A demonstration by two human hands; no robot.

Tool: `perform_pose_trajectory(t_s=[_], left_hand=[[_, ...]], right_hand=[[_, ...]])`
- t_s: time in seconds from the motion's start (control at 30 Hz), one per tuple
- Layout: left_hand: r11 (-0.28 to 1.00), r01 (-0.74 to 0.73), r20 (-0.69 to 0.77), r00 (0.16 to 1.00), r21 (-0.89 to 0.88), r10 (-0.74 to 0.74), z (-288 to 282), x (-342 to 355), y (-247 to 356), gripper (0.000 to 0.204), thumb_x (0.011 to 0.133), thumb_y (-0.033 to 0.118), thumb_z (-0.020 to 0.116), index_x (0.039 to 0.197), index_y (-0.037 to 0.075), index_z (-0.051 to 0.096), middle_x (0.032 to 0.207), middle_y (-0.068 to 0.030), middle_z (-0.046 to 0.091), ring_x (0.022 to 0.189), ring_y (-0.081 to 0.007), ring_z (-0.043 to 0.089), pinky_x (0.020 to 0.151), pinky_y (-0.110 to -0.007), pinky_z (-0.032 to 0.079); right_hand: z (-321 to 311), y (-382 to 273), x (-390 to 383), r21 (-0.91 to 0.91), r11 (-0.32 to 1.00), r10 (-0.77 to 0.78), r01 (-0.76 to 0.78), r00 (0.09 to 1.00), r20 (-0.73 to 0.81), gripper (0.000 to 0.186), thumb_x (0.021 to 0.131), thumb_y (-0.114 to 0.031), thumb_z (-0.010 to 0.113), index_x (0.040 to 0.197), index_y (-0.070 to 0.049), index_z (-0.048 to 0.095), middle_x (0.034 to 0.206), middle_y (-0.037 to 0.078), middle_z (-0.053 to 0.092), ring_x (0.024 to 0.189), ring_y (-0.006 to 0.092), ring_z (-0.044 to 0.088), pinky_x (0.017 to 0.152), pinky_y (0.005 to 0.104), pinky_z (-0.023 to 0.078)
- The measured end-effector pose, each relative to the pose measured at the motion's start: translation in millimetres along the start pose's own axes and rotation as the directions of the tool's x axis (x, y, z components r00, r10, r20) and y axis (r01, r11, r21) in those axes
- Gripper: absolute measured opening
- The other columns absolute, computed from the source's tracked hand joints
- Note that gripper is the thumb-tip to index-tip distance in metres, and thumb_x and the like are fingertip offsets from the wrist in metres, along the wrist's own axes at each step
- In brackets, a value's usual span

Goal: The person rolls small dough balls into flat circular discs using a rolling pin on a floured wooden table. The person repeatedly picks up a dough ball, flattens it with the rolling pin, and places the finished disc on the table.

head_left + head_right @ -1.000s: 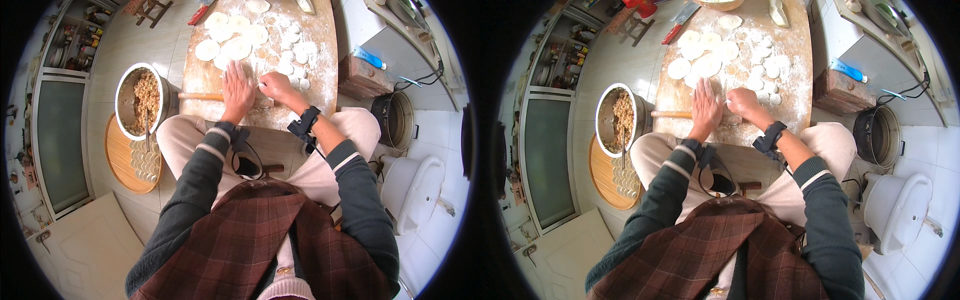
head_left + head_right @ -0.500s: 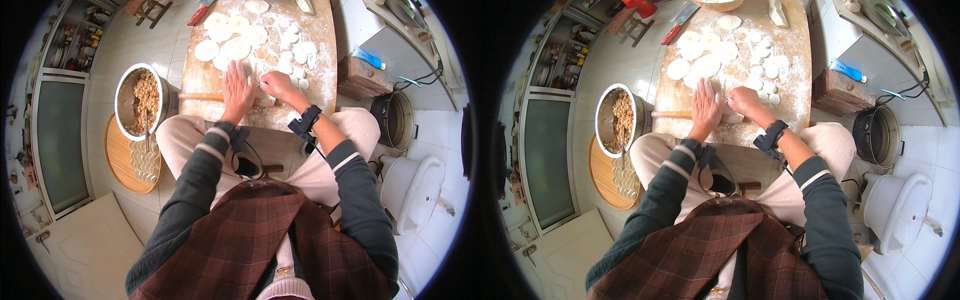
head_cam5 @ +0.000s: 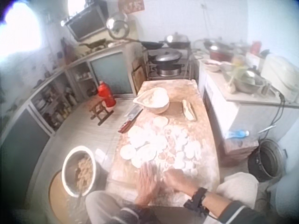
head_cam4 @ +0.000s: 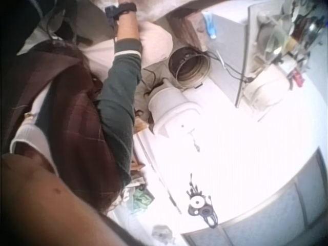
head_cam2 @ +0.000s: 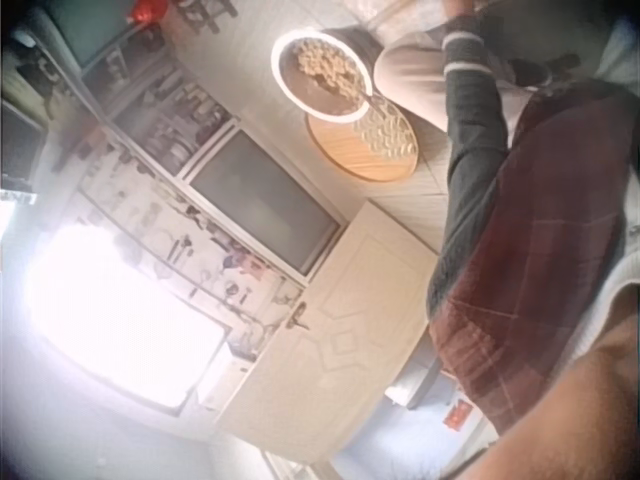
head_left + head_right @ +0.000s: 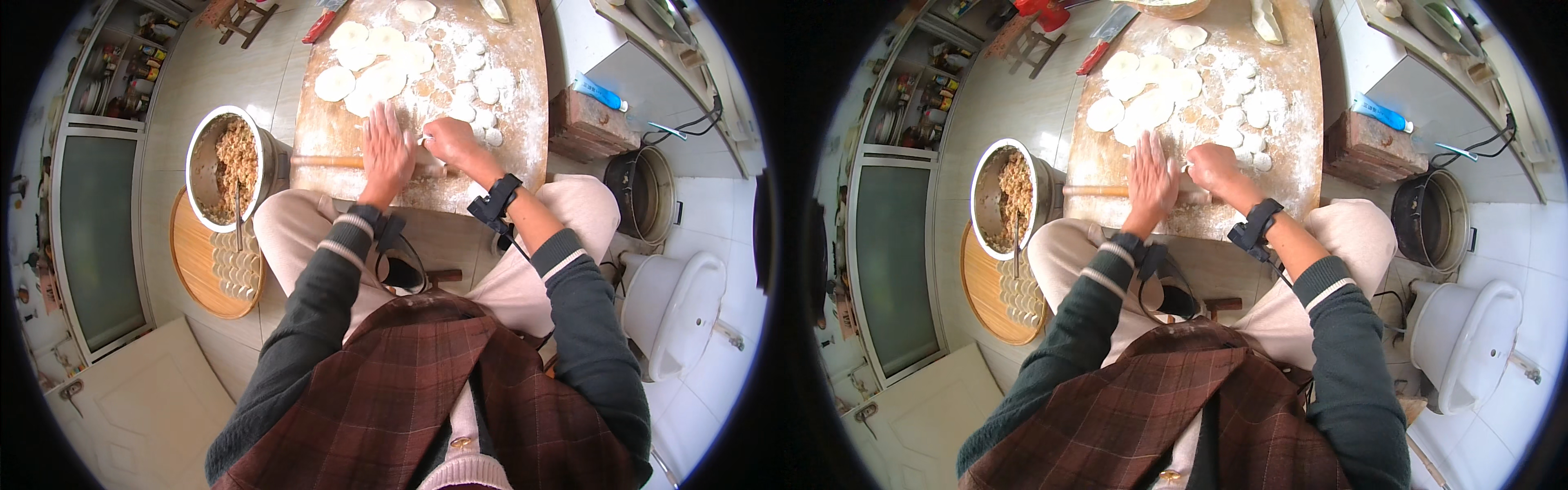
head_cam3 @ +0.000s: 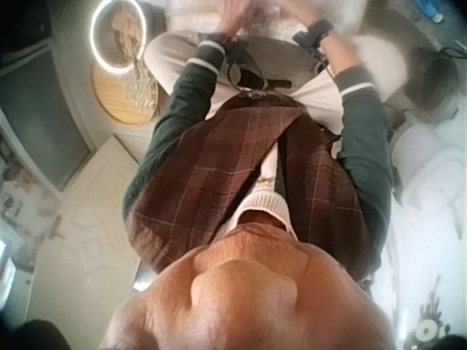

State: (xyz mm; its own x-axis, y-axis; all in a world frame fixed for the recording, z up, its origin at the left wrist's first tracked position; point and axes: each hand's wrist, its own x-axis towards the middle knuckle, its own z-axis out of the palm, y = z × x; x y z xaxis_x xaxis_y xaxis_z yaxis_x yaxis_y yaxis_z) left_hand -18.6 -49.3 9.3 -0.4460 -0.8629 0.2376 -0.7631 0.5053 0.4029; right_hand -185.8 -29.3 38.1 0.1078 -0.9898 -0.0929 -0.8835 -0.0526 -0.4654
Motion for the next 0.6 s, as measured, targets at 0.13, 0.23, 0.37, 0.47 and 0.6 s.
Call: perform_pose_trajectory(t_s=[0.13,0.23,0.37,0.47,0.6], left_hand=[[0.993,-0.038,0.131,0.991,0.116,0.023,-14,-38,1,0.07,0.095,0.026,0.05,0.151,-0.007,0.024,0.156,-0.0286,0.025,0.146,-0.0439,0.024,0.119,-0.051,0.019],[0.995,-0.003,0.103,0.995,0.097,-0.007,-5,-6,2,0.068,0.097,0.029,0.047,0.15,-0.008,0.024,0.157,-0.0283,0.025,0.146,-0.0429,0.024,0.119,-0.05,0.017],[0.998,-0.003,-0.087,0.996,0.061,0.009,9,37,4,0.067,0.099,0.032,0.045,0.149,-0.008,0.026,0.155,-0.0292,0.027,0.143,-0.0431,0.028,0.119,-0.049,0.02],[1.0,-0.013,-0.046,0.999,0.024,0.014,2,10,6,0.066,0.098,0.031,0.045,0.15,-0.007,0.026,0.157,-0.0281,0.025,0.145,-0.0419,0.025,0.119,-0.049,0.019],[0.997,-0.004,0.128,0.992,0.073,-0.005,-12,-25,9,0.068,0.096,0.028,0.047,0.151,-0.006,0.025,0.157,-0.0277,0.024,0.147,-0.0422,0.023,0.12,-0.052,0.016]], right_hand=[[6,9,7,0.174,0.978,0.11,-0.118,0.992,0.058,0.015,0.076,-0.015,0.065,0.081,0.0,0.063,0.082,0.021,0.064,0.082,0.0388,0.064,0.072,0.0491,0.049],[4,5,3,0.016,1.0,0.024,-0.027,0.989,0.146,0.013,0.078,-0.015,0.065,0.081,-0.002,0.064,0.084,0.02,0.066,0.084,0.0382,0.064,0.073,0.0482,0.051],[-1,-4,-3,-0.091,0.993,-0.067,0.069,0.998,0.018,0.012,0.075,-0.013,0.063,0.076,-0.002,0.069,0.081,0.018,0.068,0.084,0.037,0.067,0.073,0.0471,0.053],[-2,2,-3,-0.014,1.0,-0.026,0.025,0.999,-0.021,0.011,0.076,-0.011,0.062,0.075,-0.002,0.068,0.079,0.018,0.067,0.084,0.0375,0.067,0.073,0.0474,0.053],[1,10,1,0.081,0.996,0.039,-0.041,0.999,0.033,0.016,0.077,-0.017,0.068,0.085,-0.004,0.064,0.083,0.017,0.065,0.086,0.0383,0.064,0.074,0.0492,0.05]])
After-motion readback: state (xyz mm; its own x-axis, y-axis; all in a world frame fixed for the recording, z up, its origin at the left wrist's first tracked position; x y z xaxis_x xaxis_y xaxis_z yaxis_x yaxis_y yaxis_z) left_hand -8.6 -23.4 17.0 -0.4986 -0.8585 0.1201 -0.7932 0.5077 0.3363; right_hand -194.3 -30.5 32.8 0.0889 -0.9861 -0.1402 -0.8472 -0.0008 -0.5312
